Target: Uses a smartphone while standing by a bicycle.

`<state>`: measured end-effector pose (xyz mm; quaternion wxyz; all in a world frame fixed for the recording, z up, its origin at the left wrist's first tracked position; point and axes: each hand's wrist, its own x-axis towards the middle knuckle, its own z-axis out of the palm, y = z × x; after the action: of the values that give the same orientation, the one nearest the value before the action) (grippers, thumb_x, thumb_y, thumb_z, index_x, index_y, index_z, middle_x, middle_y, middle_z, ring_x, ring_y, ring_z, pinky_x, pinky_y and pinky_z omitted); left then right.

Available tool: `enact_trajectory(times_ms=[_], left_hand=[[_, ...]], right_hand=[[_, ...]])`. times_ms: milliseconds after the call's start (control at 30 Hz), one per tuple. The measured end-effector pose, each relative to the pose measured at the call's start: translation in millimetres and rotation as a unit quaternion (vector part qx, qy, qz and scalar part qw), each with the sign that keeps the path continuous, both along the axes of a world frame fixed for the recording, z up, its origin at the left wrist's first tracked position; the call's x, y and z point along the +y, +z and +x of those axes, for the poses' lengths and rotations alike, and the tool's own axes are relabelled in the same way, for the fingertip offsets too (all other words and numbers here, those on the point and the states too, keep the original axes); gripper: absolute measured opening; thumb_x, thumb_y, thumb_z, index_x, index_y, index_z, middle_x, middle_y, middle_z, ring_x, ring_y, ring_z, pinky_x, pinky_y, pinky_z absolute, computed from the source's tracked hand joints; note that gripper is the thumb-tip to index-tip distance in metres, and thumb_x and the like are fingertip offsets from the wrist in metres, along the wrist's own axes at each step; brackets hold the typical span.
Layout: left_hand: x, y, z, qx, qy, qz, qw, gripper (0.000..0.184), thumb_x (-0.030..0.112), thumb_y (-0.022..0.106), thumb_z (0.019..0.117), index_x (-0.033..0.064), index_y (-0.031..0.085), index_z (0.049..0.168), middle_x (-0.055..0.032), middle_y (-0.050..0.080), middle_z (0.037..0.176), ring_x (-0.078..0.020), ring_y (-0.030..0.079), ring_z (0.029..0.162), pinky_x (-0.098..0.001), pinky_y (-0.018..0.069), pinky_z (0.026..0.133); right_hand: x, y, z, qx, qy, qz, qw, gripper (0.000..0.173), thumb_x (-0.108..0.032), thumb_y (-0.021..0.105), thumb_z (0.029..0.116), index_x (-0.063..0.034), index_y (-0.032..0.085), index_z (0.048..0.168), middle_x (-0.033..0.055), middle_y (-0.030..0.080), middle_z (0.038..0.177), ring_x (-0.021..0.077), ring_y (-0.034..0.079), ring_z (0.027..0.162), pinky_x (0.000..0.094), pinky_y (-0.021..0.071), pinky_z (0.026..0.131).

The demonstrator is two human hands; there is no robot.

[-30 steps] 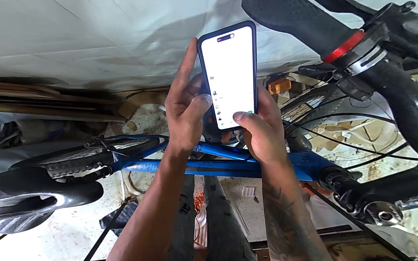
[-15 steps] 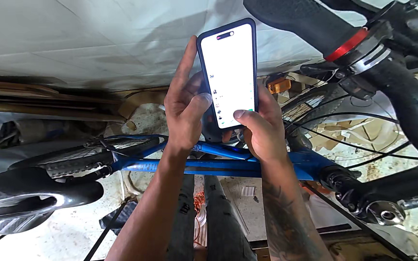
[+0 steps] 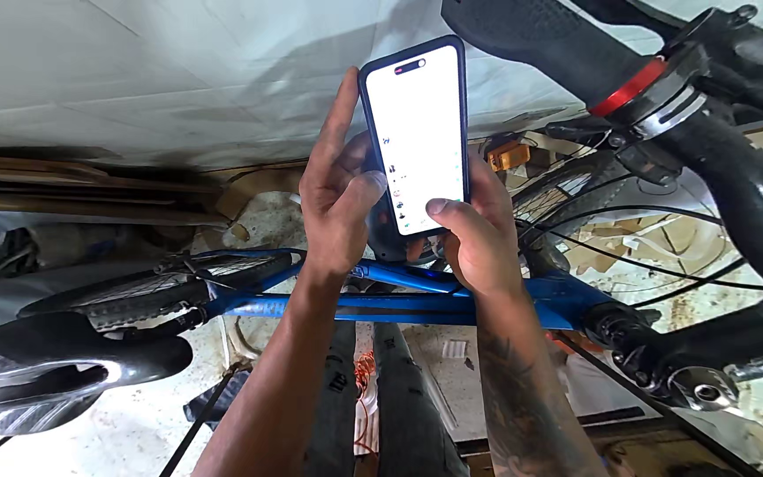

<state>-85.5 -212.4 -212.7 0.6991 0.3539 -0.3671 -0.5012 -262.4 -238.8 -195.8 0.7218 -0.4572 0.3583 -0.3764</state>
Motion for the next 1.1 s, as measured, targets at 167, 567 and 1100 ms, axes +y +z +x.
enact_trajectory(times_ms=[167, 567, 1100], left_hand=[[1.4, -1.0, 1.8, -0.002, -0.001, -0.001, 1.000, 0.078, -0.010, 0.041, 0.0911, -0.0056, 0.008, 0.161, -0.0300, 0.057, 0.134, -0.0351, 0.064, 0.116, -0.0505, 0.0552, 0.101], [2.1, -2.6, 4.0, -0.008, -0.009, 0.001, 1.000, 0.080, -0.009, 0.042, 0.0906, -0.0049, 0.006, 0.162, -0.0291, 0.057, 0.135, -0.0339, 0.064, 0.116, -0.0500, 0.0551, 0.101], [1.4, -2.2, 2.5, 0.000, -0.008, 0.007, 1.000, 0.080, -0.009, 0.042, 0.0908, -0.0044, 0.006, 0.162, -0.0299, 0.057, 0.135, -0.0360, 0.063, 0.117, -0.0520, 0.0547, 0.101]], right_hand=[[0.6, -1.0, 0.5, 0.007, 0.000, -0.004, 1.000, 0.049, -0.002, 0.052, 0.0959, 0.0015, 0.044, 0.144, 0.0207, 0.064, 0.118, 0.0296, 0.071, 0.091, 0.0400, 0.0635, 0.056], [1.3, 0.2, -0.1, -0.001, 0.003, 0.003, 1.000, 0.049, -0.002, 0.050, 0.0964, 0.0010, 0.044, 0.144, 0.0212, 0.064, 0.117, 0.0301, 0.071, 0.084, 0.0391, 0.0617, 0.049], [0.3, 1.2, 1.0, -0.017, -0.001, 0.015, 1.000, 0.050, 0.001, 0.047, 0.0953, 0.0019, 0.043, 0.145, 0.0224, 0.063, 0.118, 0.0310, 0.071, 0.084, 0.0410, 0.0619, 0.050]])
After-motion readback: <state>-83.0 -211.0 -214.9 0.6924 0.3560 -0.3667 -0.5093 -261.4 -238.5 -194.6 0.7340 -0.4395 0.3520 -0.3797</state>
